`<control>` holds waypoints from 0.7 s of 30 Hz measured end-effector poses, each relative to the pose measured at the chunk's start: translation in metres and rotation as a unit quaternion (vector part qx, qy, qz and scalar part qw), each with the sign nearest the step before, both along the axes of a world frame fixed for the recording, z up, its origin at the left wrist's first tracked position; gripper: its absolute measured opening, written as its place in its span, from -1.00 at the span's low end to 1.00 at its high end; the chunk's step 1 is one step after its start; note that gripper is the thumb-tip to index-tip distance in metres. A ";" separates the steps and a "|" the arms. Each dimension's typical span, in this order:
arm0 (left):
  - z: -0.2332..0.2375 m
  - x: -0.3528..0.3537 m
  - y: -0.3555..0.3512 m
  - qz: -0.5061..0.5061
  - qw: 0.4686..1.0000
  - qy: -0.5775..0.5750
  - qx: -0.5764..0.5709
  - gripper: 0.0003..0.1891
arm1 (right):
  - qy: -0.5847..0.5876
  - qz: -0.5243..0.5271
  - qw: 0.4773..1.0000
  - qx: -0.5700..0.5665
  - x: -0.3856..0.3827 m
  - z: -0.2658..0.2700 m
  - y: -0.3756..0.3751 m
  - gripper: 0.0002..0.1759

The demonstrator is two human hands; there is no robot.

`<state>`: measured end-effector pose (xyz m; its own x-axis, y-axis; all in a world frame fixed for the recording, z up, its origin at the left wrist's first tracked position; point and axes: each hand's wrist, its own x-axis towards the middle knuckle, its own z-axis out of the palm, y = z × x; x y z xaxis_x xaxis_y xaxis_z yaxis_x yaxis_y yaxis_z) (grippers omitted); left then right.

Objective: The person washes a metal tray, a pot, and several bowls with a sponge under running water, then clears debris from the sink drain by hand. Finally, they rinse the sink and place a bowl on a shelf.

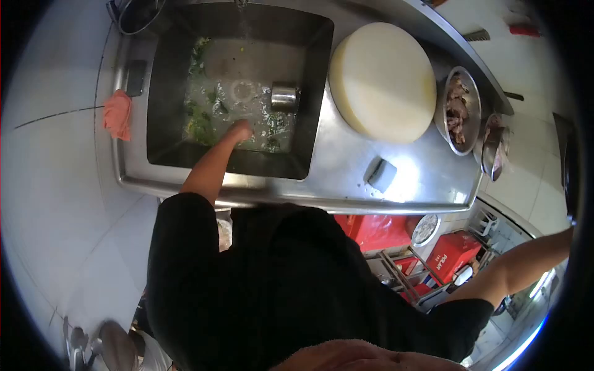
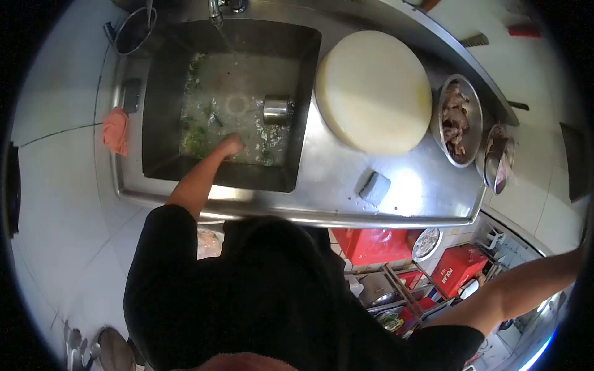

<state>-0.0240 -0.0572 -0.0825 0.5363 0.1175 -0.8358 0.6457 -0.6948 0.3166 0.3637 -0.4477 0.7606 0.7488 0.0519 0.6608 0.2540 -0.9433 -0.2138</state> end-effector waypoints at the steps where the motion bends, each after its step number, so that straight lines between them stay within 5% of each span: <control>1: -0.010 0.007 -0.002 0.065 0.993 -0.099 0.016 -0.39 | -0.034 0.048 0.998 0.020 -0.010 -0.023 -0.023 -0.60; 3: -0.022 0.024 -0.022 0.193 0.939 -0.282 0.044 -0.38 | -0.054 0.133 0.984 0.103 -0.039 -0.090 -0.075 -0.62; 6: 0.008 0.092 -0.047 0.227 0.941 -0.247 0.035 -0.33 | 0.067 0.268 0.914 0.298 -0.111 -0.227 -0.147 -0.63; 7: 0.061 0.115 -0.050 0.154 0.936 -0.311 0.067 -0.35 | 0.147 0.277 0.888 0.336 -0.138 -0.284 -0.161 -0.63; 9: 0.042 0.145 -0.088 -0.183 0.905 -0.337 0.187 -0.42 | 0.321 0.057 0.924 0.199 -0.183 -0.400 -0.102 -0.60; 10: 0.032 0.145 -0.096 -0.351 0.845 -0.327 0.238 -0.45 | 0.414 -0.028 0.904 0.103 -0.205 -0.458 -0.071 -0.51; 11: 0.029 0.138 -0.092 -0.424 0.817 -0.304 0.248 -0.51 | 0.481 0.007 0.861 0.166 -0.220 -0.520 -0.085 -0.29; 12: 0.027 0.137 -0.084 -0.492 0.782 -0.280 0.259 -0.57 | 0.496 0.054 0.859 0.112 -0.232 -0.571 -0.103 -0.10; 13: 0.025 0.140 -0.073 -0.556 0.743 -0.256 0.271 -0.61 | 0.526 0.013 0.850 0.019 -0.241 -0.607 -0.107 -0.01; 14: 0.022 0.147 -0.062 -0.572 0.733 -0.250 0.270 -0.63 | 0.470 0.099 0.877 0.004 -0.248 -0.619 -0.081 -0.05; 17: 0.021 0.171 -0.021 -0.308 0.926 -0.145 0.165 -0.68 | 0.380 0.009 0.922 -0.071 -0.250 -0.636 -0.061 -0.32; 18: 0.018 0.174 0.003 -0.184 0.961 -0.165 0.119 -0.72 | 0.390 0.053 0.919 -0.029 -0.250 -0.634 -0.050 -0.35; 20: 0.008 0.175 0.076 0.077 0.972 -0.214 -0.055 -0.75 | 0.397 0.143 0.904 0.061 -0.247 -0.630 -0.010 -0.41; 21: 0.008 0.173 0.106 0.208 0.931 -0.236 -0.184 -0.76 | 0.442 0.130 0.872 0.167 -0.251 -0.612 0.034 -0.42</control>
<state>0.1492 0.0492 -0.0749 0.8262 0.1505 -0.5428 0.5632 -0.2035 0.8009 0.1124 -0.4134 0.1483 0.9646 0.2119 -0.1569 0.0480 -0.7263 -0.6857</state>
